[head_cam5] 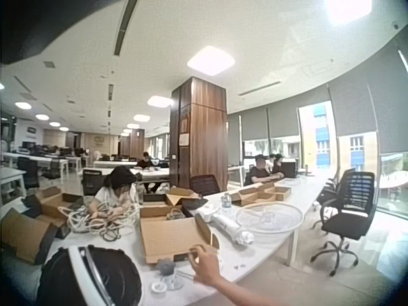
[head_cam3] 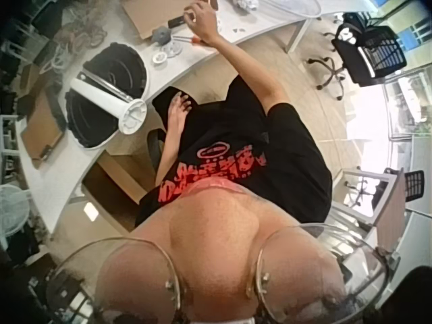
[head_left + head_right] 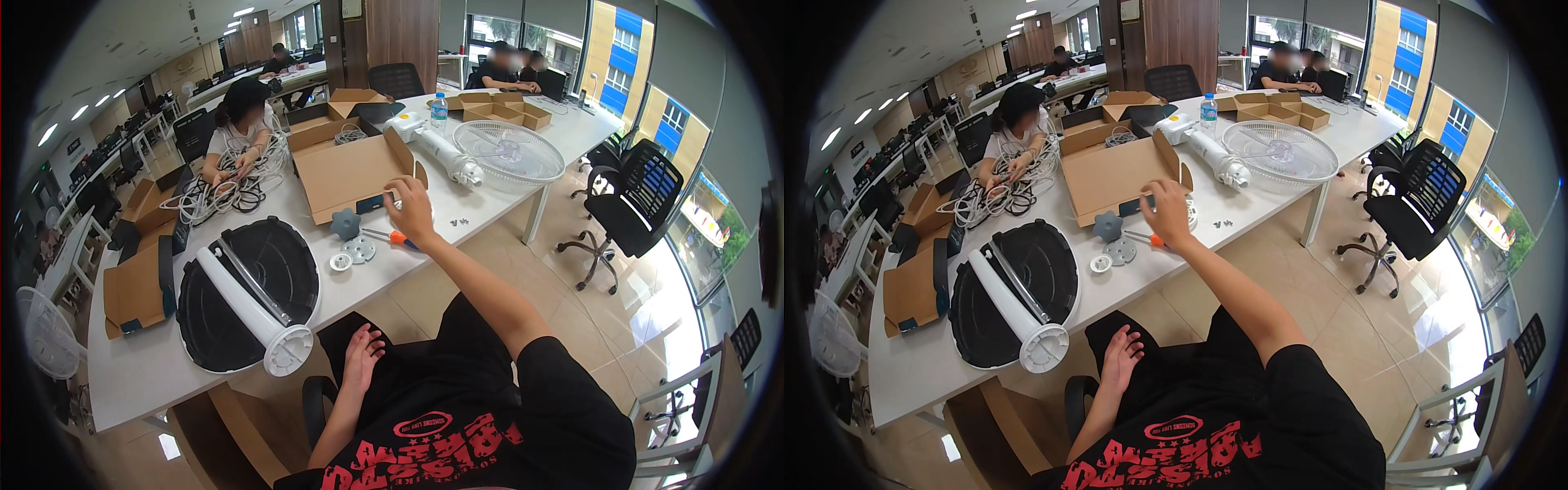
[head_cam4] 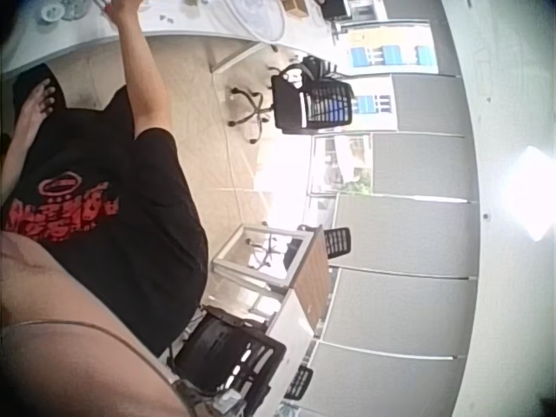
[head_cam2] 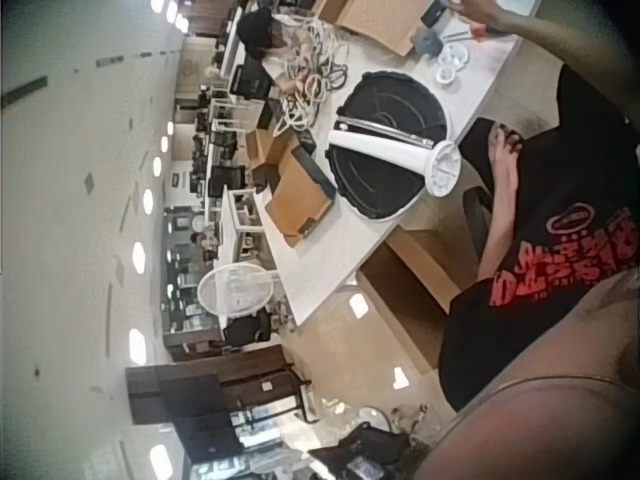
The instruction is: Assembling parts of a white electric standing fan, including the base, stand, and motor housing.
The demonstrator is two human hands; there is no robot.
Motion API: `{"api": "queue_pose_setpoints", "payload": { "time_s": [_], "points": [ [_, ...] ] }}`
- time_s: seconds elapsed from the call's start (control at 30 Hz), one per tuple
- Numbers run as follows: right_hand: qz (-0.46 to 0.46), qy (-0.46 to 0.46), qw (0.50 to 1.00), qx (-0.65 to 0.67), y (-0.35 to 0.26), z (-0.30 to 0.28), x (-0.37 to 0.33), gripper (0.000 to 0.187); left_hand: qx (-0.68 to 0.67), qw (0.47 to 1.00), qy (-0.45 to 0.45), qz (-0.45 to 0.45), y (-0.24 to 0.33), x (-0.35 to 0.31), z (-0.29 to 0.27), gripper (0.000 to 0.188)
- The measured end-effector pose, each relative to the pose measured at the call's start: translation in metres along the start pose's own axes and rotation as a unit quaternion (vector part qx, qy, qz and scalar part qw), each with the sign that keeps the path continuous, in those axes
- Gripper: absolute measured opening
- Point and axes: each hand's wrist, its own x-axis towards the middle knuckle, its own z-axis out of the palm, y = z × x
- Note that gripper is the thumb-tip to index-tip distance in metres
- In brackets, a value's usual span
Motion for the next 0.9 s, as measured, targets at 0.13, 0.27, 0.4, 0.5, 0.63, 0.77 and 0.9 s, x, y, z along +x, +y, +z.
{"api": "queue_pose_setpoints", "payload": {
  "time_s": [0.13, 0.27, 0.4, 0.5, 0.63, 0.77, 0.9],
  "points": [
    [-0.049, -0.001, 0.993, 0.108, -0.071, -0.014, 0.007, 0.01, -0.001, 1.0, 0.0, 0.001, 0.001, 0.0, 0.001, 0.04],
    [-0.114, -0.076, 0.968, 0.211, -0.143, -0.027, -0.008, 0.018, 0.0, 1.0, 0.005, -0.007, 0.001, 0.001, 0.001, 0.039],
    [-0.19, -0.151, 0.936, 0.255, -0.205, -0.022, -0.036, 0.035, 0.007, 1.0, -0.002, 0.0, -0.005, 0.003, -0.01, 0.039],
    [-0.167, -0.213, 0.944, 0.188, -0.222, 0.005, -0.072, 0.055, -0.004, 1.0, -0.008, 0.028, -0.01, 0.005, -0.017, 0.034],
    [-0.046, -0.359, 0.911, 0.199, -0.231, 0.018, -0.094, 0.058, -0.026, 0.999, -0.002, 0.044, -0.012, 0.004, -0.02, 0.036],
    [-0.015, -0.425, 0.877, 0.225, -0.23, 0.017, -0.089, 0.051, -0.022, 0.999, 0.006, 0.038, -0.015, 0.008, -0.03, 0.038],
    [0.058, -0.494, 0.836, 0.233, -0.237, 0.017, -0.081, 0.065, 0.0, 0.999, -0.006, 0.043, -0.02, 0.012, -0.042, 0.045]
  ]
}}
